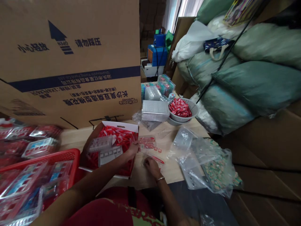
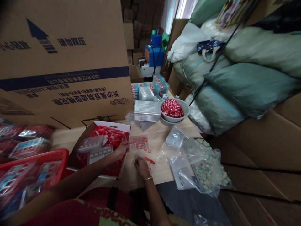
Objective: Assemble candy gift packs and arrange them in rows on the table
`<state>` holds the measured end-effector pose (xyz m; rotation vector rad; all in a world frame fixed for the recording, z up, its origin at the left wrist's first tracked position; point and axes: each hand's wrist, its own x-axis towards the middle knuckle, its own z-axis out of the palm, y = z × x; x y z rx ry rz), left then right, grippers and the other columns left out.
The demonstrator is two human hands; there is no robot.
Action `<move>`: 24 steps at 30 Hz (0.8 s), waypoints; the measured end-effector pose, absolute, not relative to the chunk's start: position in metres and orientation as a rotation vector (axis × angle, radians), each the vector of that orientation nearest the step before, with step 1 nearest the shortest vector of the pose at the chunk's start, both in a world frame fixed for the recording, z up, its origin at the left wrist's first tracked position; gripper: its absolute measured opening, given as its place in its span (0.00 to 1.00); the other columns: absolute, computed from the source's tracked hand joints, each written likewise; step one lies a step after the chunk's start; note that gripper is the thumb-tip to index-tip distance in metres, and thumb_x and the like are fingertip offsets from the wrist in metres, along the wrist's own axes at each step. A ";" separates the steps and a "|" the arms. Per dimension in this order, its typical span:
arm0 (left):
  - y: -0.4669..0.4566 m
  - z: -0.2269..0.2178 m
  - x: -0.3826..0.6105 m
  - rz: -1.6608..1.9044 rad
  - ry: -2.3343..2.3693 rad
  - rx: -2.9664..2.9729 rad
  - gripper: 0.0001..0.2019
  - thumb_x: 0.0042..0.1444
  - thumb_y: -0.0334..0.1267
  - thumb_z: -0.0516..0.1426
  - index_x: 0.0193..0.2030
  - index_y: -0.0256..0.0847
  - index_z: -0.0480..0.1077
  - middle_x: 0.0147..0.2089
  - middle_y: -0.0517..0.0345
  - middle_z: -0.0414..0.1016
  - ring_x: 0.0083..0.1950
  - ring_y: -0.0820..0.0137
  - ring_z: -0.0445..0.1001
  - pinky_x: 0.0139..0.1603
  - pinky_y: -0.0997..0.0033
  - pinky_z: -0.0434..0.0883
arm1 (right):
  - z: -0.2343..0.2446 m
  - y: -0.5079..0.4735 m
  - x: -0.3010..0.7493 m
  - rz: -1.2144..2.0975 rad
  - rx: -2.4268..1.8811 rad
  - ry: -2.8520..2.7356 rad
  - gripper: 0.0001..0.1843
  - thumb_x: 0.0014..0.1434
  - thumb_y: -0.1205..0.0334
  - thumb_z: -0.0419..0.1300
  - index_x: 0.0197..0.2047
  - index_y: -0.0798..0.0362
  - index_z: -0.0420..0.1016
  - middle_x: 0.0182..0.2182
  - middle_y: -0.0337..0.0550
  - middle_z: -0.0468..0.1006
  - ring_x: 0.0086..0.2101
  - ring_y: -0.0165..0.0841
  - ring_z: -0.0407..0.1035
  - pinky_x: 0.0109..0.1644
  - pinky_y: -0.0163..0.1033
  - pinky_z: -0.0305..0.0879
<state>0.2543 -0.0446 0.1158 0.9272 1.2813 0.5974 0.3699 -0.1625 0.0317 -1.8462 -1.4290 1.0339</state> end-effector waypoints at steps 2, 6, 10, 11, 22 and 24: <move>-0.048 0.122 0.250 0.603 1.284 0.910 0.04 0.52 0.28 0.55 0.28 0.37 0.67 0.17 0.69 0.61 0.17 0.79 0.61 0.19 0.79 0.55 | 0.032 -0.158 0.368 1.046 -1.869 -1.514 0.09 0.50 0.71 0.57 0.34 0.53 0.75 0.35 0.46 0.78 0.39 0.39 0.70 0.45 0.38 0.61; -0.051 0.130 0.245 0.619 1.284 0.879 0.05 0.49 0.25 0.53 0.30 0.37 0.67 0.15 0.70 0.60 0.16 0.79 0.59 0.19 0.79 0.54 | 0.036 -0.158 0.370 1.058 -1.910 -1.623 0.11 0.55 0.71 0.54 0.38 0.54 0.76 0.41 0.49 0.77 0.43 0.37 0.70 0.48 0.37 0.61; -0.050 0.134 0.242 0.627 1.265 0.870 0.05 0.48 0.25 0.52 0.30 0.38 0.67 0.16 0.69 0.62 0.16 0.79 0.61 0.19 0.78 0.53 | 0.040 -0.158 0.374 1.067 -1.933 -1.684 0.12 0.55 0.72 0.53 0.38 0.54 0.76 0.41 0.47 0.76 0.43 0.35 0.69 0.48 0.35 0.60; -0.050 0.134 0.242 0.625 1.259 0.870 0.05 0.49 0.26 0.52 0.30 0.38 0.67 0.16 0.69 0.62 0.17 0.79 0.61 0.19 0.78 0.53 | 0.041 -0.157 0.373 1.065 -1.935 -1.688 0.12 0.55 0.72 0.52 0.38 0.54 0.75 0.41 0.47 0.76 0.43 0.35 0.69 0.48 0.36 0.60; -0.054 0.126 0.248 0.553 1.209 0.951 0.02 0.49 0.29 0.55 0.29 0.37 0.68 0.17 0.69 0.60 0.18 0.79 0.59 0.22 0.78 0.55 | 0.039 -0.168 0.368 0.961 -1.806 -1.355 0.12 0.58 0.59 0.52 0.34 0.52 0.76 0.39 0.50 0.77 0.42 0.41 0.70 0.49 0.44 0.64; -0.055 0.123 0.249 0.532 1.213 0.979 0.03 0.50 0.29 0.54 0.31 0.38 0.69 0.17 0.69 0.60 0.18 0.79 0.59 0.22 0.78 0.55 | 0.039 -0.177 0.379 0.950 -1.780 -1.238 0.22 0.63 0.50 0.44 0.42 0.53 0.75 0.41 0.52 0.77 0.42 0.41 0.71 0.47 0.46 0.67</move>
